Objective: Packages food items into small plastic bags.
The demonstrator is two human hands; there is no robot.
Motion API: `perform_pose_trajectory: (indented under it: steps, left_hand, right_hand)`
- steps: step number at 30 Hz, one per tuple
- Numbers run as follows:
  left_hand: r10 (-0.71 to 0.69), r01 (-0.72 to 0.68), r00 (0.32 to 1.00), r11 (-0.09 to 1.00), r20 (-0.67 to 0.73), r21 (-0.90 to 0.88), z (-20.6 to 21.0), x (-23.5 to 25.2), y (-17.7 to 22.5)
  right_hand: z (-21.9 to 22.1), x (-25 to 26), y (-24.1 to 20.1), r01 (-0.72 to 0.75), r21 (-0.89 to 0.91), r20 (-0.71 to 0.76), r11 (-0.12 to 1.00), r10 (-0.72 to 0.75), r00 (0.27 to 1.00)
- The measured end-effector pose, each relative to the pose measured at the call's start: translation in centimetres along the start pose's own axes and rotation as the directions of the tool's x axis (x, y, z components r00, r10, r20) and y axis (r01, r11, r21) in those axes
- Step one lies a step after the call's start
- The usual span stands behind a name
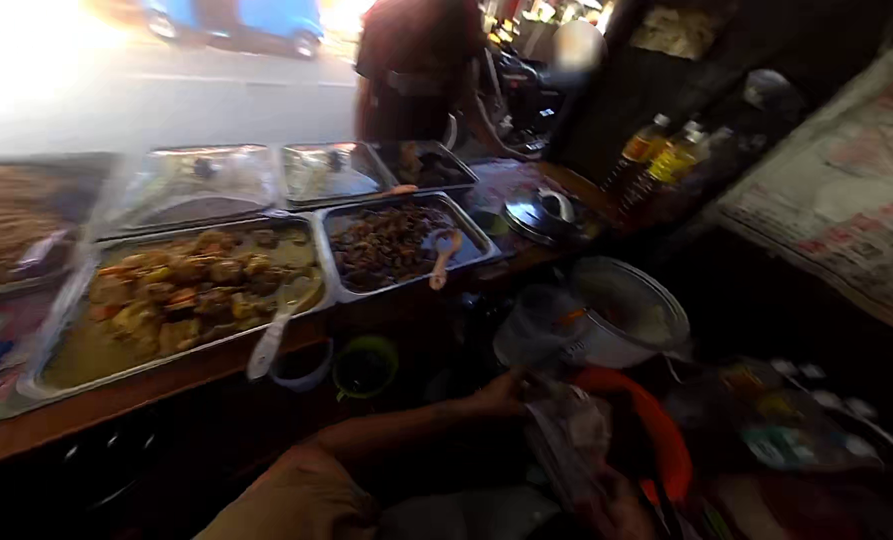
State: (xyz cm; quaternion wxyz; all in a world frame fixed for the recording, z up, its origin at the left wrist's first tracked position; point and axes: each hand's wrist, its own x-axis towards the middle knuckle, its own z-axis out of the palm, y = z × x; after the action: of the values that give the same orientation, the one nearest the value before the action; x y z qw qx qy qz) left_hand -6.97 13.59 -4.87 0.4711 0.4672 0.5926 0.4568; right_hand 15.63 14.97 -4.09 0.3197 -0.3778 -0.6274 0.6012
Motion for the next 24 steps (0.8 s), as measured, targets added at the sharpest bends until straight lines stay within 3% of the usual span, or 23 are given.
perform_pose_trajectory:
  steps: [3, 6, 7, 9, 10, 11, 12, 13, 14, 15, 16, 17, 18, 19, 20, 21, 22, 24]
  left_hand:
    - [-0.116, 0.198, 0.969, 0.891, 0.218, -0.408, -0.3, 1.2, 1.9]
    - [0.160, 0.095, 0.894, 0.845, 0.418, -0.527, -1.4, 4.0, 0.4]
    - [0.206, -0.009, 0.901, 0.889, 0.381, -0.458, -1.8, 5.2, -0.3]
    - [0.194, -0.186, 0.975, 0.980, 0.110, -0.075, -2.7, 7.5, -1.6]
    - [0.154, -0.150, 0.988, 0.984, -0.031, 0.097, -3.3, 9.0, -2.7]
    - [0.076, -0.054, 0.988, 0.986, -0.136, 0.161, -4.0, 10.4, -3.6]
    - [-0.032, 0.056, 0.976, 0.992, -0.216, 0.109, -4.8, 11.5, -4.1]
    - [-0.154, 0.153, 0.954, 0.988, -0.259, -0.027, -5.6, 12.2, -4.1]
    - [-0.249, 0.200, 0.930, 0.960, -0.270, -0.195, -6.3, 12.7, -3.9]
    - [-0.290, 0.192, 0.926, 0.913, -0.243, -0.359, -6.8, 12.8, -3.9]
    - [-0.267, 0.148, 0.948, 0.852, -0.173, -0.501, -7.2, 12.6, -4.1]
    - [-0.182, 0.097, 0.980, 0.796, -0.083, -0.597, -7.6, 12.4, -4.6]
    - [-0.067, 0.052, 0.998, 0.765, 0.001, -0.642, -8.0, 12.2, -5.2]
    - [0.049, -0.010, 0.998, 0.792, 0.048, -0.610, -8.6, 12.3, -5.7]
    - [0.151, -0.117, 0.988, 0.863, 0.031, -0.491, -9.2, 12.7, -6.1]
    - [0.244, -0.243, 0.969, 0.917, -0.036, -0.316, -9.7, 13.2, -6.4]
    - [0.320, -0.334, 0.942, 0.927, -0.106, -0.168, -9.9, 13.7, -6.7]
    - [0.446, -0.450, 0.892, 0.893, -0.079, -0.033, -10.0, 14.1, -6.3]
  right_hand:
    - [-1.6, 6.5, 3.2, -0.128, -0.372, -0.307, 0.919, 0.009, 0.952]
    - [-2.3, 11.0, 4.7, -0.206, -0.270, -0.483, 0.941, 0.053, 0.874]
    - [-2.1, 12.1, 4.5, -0.185, -0.188, -0.507, 0.965, 0.065, 0.859]
    - [-1.6, 14.0, 3.5, -0.136, 0.118, -0.453, 0.984, 0.176, 0.874]
    - [-1.7, 14.8, 3.0, -0.129, 0.341, -0.342, 0.931, 0.251, 0.906]
    - [-2.0, 15.5, 2.9, -0.142, 0.508, -0.187, 0.849, 0.269, 0.945]
    - [-2.1, 16.2, 2.8, -0.148, 0.558, -0.046, 0.817, 0.209, 0.977]
    - [-2.3, 17.1, 2.6, -0.123, 0.483, 0.067, 0.867, 0.103, 0.992]
    - [-2.3, 18.2, 2.4, -0.039, 0.292, 0.123, 0.956, 0.003, 0.992]
    - [-2.0, 19.3, 2.1, 0.069, -0.025, 0.119, 0.997, -0.066, 0.991]
    - [-1.5, 20.5, 1.7, 0.103, -0.355, 0.092, 0.929, -0.075, 0.993]
    - [-0.8, 21.8, 1.2, 0.062, -0.607, 0.062, 0.792, -0.031, 0.998]
    - [-0.1, 23.2, 0.5, -0.023, -0.759, 0.047, 0.651, 0.090, 0.995]
    - [0.3, 24.8, -0.4, -0.096, -0.837, 0.064, 0.539, 0.270, 0.961]
    - [0.3, 26.3, -1.4, -0.102, -0.864, 0.122, 0.494, 0.402, 0.907]
    - [0.1, 27.4, -2.2, -0.058, -0.852, 0.219, 0.520, 0.455, 0.863]
    - [-0.1, 28.3, -2.8, 0.001, -0.818, 0.321, 0.575, 0.456, 0.830]
    - [0.2, 29.1, -3.6, 0.110, -0.753, 0.425, 0.649, 0.351, 0.834]
